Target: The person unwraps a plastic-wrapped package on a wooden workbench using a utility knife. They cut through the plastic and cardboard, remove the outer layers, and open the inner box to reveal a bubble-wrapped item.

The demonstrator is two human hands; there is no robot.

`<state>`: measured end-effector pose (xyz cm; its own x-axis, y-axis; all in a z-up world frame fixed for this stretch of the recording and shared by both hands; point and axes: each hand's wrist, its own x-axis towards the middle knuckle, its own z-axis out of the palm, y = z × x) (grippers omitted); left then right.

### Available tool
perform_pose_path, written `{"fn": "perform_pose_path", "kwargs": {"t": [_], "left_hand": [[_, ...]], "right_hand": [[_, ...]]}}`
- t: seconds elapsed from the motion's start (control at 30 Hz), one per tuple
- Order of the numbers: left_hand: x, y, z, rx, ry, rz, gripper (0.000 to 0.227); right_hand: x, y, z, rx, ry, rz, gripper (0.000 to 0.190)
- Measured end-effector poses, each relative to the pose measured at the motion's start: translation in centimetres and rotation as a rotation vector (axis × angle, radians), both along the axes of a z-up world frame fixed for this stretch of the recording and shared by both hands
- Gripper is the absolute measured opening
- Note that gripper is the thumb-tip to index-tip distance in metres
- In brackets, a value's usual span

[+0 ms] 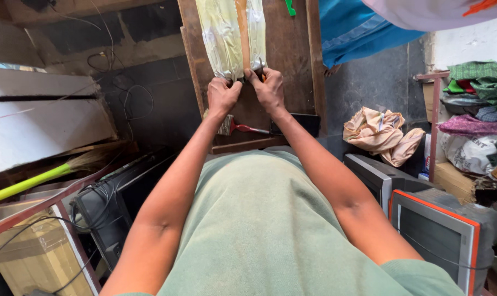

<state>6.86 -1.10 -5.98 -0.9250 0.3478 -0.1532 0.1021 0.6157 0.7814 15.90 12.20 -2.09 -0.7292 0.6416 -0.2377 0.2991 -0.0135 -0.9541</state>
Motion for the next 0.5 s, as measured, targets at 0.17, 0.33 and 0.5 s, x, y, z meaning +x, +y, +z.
{"fn": "perform_pose_path", "kwargs": {"t": [0.17, 0.33, 0.5], "left_hand": [[0.0, 0.1, 0.3, 0.019, -0.215, -0.011, 0.039], [-0.3, -0.4, 0.8, 0.048, -0.259, -0.051, 0.036], [-0.3, -0.1, 0.9, 0.007, -0.155, -0.067, 0.04]], "right_hand": [[0.7, 0.0, -1.2, -0.033, 0.167, 0.04, 0.02], [0.5, -0.3, -1.4, 0.461, 0.121, 0.144, 0.013], [0.4, 0.4, -1.1, 0.893, 0.035, 0.24, 0.021]]}}
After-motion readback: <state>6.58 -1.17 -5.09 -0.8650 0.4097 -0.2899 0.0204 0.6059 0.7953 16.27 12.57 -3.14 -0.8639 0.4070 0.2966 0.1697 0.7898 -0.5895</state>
